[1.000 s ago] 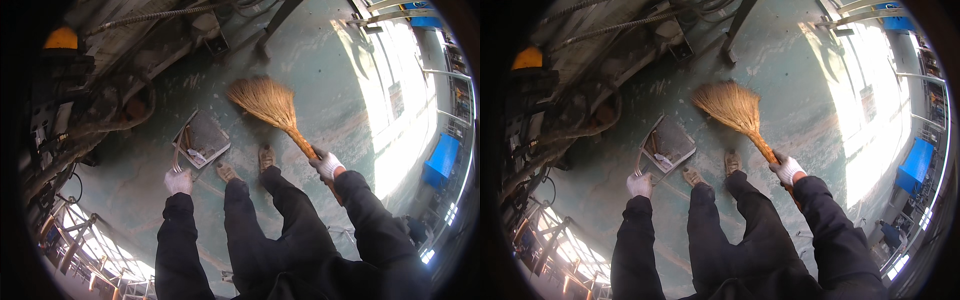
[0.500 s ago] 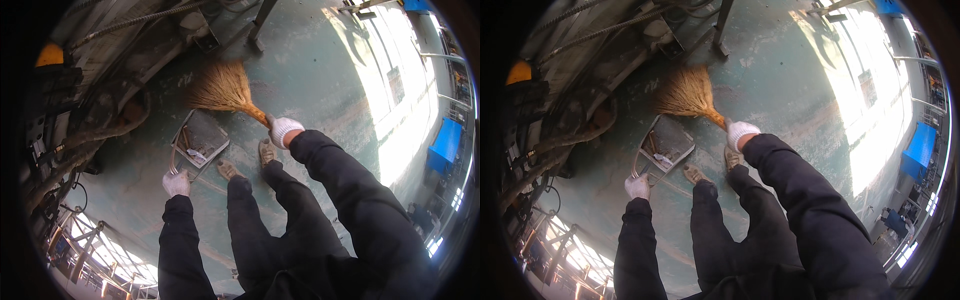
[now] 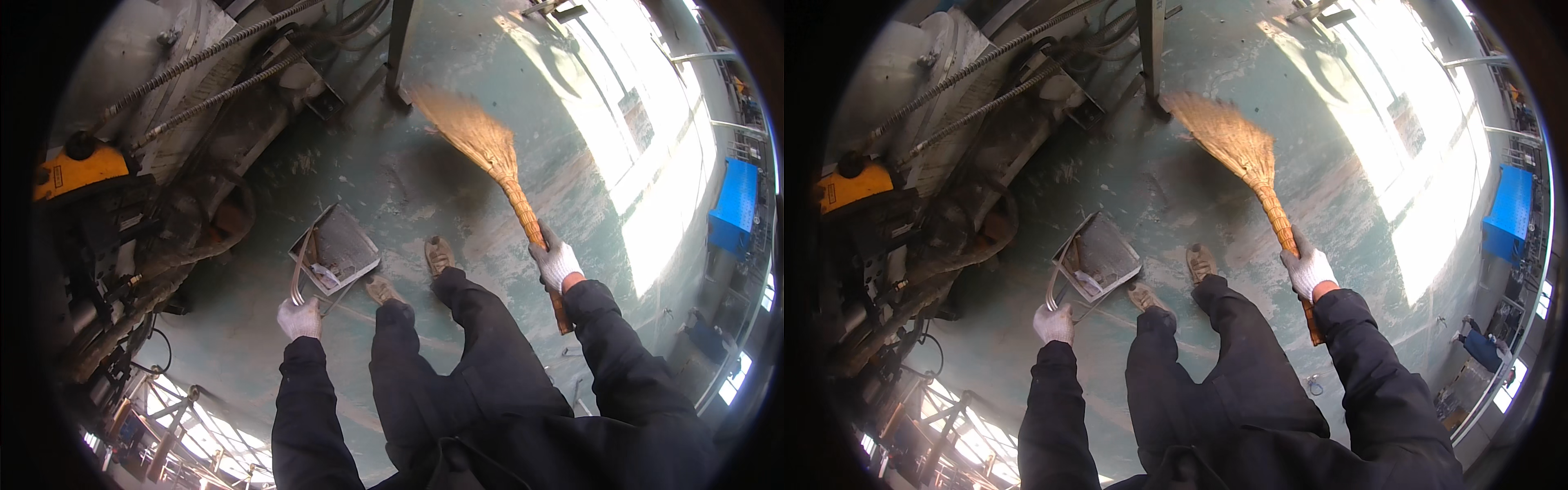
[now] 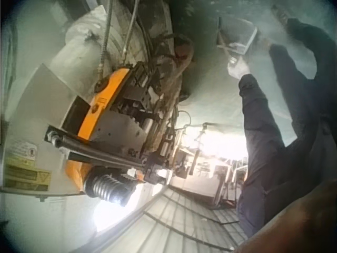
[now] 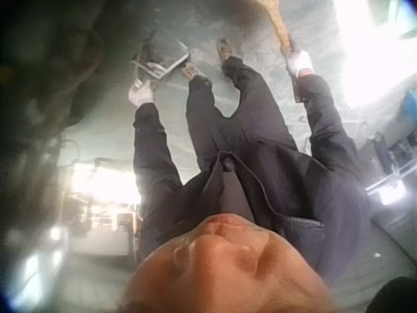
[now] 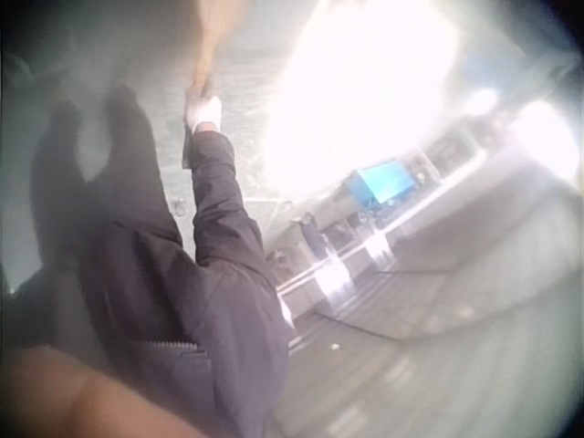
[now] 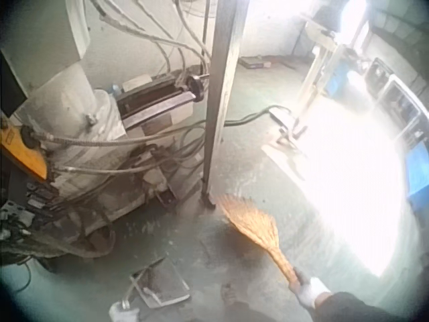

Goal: The person sweeps debris into a dustpan using a broom in a workshop. They then walk across the room, place the dustpan on a workbench, and later pick up a metal grate and a long rod from a sofa before removing gloves.

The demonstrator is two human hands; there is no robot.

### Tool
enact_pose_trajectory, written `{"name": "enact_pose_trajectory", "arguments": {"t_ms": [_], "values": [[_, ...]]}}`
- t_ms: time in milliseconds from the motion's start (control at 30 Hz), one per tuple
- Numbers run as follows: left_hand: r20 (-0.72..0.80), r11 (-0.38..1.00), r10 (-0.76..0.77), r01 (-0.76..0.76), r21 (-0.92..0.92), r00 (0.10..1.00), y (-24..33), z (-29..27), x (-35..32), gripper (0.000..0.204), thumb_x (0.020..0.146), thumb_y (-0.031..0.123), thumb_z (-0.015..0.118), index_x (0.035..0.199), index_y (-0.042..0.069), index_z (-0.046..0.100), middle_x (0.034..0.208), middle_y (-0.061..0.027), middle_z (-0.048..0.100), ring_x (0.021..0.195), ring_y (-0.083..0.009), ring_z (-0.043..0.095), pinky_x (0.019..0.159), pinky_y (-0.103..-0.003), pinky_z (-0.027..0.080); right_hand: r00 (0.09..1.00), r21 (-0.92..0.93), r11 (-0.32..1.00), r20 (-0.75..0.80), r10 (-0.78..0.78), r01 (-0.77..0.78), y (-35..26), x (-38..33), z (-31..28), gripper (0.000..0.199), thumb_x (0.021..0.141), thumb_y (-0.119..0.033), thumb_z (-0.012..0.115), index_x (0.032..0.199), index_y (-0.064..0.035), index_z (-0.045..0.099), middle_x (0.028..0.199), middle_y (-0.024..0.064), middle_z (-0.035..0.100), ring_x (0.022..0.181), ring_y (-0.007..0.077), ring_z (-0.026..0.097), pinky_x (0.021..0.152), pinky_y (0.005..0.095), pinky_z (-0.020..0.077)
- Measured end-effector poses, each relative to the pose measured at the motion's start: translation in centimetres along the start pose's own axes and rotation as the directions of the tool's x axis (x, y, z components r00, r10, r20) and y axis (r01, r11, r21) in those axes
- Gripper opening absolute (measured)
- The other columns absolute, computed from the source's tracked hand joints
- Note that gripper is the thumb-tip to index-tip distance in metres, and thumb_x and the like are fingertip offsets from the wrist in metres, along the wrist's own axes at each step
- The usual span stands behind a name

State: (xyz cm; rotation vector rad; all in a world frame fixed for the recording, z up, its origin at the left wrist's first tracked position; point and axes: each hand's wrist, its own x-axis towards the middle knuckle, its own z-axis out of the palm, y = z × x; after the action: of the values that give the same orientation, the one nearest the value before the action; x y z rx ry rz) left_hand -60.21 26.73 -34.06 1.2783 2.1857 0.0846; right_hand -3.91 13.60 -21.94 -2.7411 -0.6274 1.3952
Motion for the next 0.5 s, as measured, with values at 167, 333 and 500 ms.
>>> {"name": "enact_pose_trajectory", "arguments": {"t_ms": [167,333,500], "values": [[-0.084,0.980,0.159,-0.147,0.138,0.984,5.6,-1.6,1.2,0.038,0.072,0.022,0.081,0.085,-0.013,0.075,0.084,-0.0384,0.073,0.087,-0.0572,0.076,0.084,-0.059,0.060,0.991,0.168,0.985,-0.117,0.062,-0.041,2.6,6.7,5.1,0.080,0.102,-0.023,0.067,0.178,-0.0192,0.043,0.097,0.0206,0.077,0.063,0.0297,0.074,0.058,0.0472,0.0635],[0.026,0.946,0.150,-0.151,0.286,0.988,10.1,-1.4,3.6,0.042,0.076,0.028,0.080,0.088,-0.012,0.078,0.089,-0.0392,0.074,0.089,-0.0549,0.078,0.085,-0.057,0.061,0.989,-0.021,0.994,-0.103,0.106,-0.109,0.6,10.1,12.2,0.082,0.100,-0.021,0.068,0.176,-0.0124,0.040,0.128,0.0346,0.078,0.120,0.0493,0.077,0.102,0.0527,0.0627],[0.044,0.935,0.256,-0.259,0.240,0.966,11.5,0.0,7.3,0.040,0.077,0.027,0.080,0.086,-0.011,0.077,0.082,-0.0366,0.073,0.085,-0.0537,0.078,0.082,-0.056,0.061,0.989,-0.175,0.977,0.065,0.135,-0.122,-4.5,7.8,23.1,0.088,0.103,-0.015,0.065,0.182,-0.0099,0.026,0.133,0.0362,0.076,0.129,0.0496,0.074,0.108,0.0543,0.0601]]}}
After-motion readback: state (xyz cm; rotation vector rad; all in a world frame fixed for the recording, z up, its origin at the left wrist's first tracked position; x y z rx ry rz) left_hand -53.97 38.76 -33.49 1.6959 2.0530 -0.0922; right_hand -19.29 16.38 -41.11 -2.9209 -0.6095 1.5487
